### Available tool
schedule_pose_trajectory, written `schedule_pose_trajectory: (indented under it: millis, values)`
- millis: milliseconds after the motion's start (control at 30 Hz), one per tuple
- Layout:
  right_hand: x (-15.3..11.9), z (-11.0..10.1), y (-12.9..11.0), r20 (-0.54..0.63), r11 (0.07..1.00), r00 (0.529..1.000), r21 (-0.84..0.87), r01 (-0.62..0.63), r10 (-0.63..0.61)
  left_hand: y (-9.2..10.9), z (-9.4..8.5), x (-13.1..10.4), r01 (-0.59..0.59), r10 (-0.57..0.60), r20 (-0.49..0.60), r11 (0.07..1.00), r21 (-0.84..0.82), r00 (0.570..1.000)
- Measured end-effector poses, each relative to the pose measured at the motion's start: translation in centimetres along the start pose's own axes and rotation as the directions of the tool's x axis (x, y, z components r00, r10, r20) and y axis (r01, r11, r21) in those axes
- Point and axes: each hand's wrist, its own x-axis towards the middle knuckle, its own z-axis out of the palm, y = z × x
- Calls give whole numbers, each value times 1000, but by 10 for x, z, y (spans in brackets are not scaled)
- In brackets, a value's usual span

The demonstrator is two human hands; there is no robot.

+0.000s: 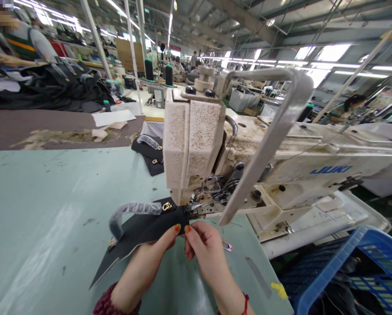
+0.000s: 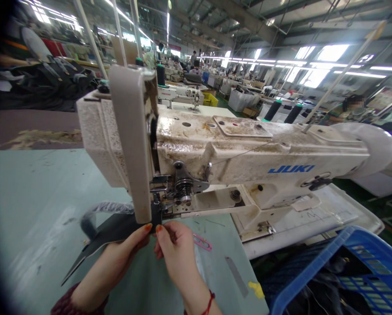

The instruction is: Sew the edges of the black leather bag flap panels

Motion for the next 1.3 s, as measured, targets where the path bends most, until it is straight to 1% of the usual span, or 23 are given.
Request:
schedule_pose_trajectory:
  millis: [133, 267, 400, 667, 800, 933, 1033, 1167, 1233, 1300]
  values:
    - [-1, 1, 0, -7, 1000, 1000, 15, -4, 4, 9, 5, -7, -19, 18, -21, 999, -27, 1000]
    - [-1, 1, 4, -13, 1000, 1000, 10, 7, -7, 3, 5, -6, -17, 16, -7, 998, -61, 1000]
    - [4, 2, 4, -29, 999, 999, 29, 21, -20, 0, 6, -1, 41, -43, -14, 990, -131, 999]
    - [15, 11, 0, -113, 995, 993, 92, -25, 35, 7, 9, 11, 84, -74, 56, 972, -218, 996]
    - [15, 16, 0, -157, 996, 987, 87, -13, 26, 8, 9, 17, 89, -64, 104, 960, -266, 993]
    - [12, 16, 2, -159, 995, 987, 95, 4, 11, 14, 11, 21, 83, -55, 104, 954, -289, 993]
    - [5, 8, 8, -130, 996, 991, 82, -20, 31, 16, 13, 21, 84, -60, 87, 948, -308, 994]
    - [-14, -11, 14, -138, 996, 987, 49, -71, 77, 17, 16, 22, 31, -9, 65, 942, -335, 998]
    - [-27, -23, 15, -165, 996, 982, 27, -89, 93, 16, 17, 22, 15, 9, 68, 939, -343, 998]
    - [-44, -41, 12, -238, 997, 969, -21, -72, 65, 16, 17, 23, 13, 15, 77, 937, -348, 997]
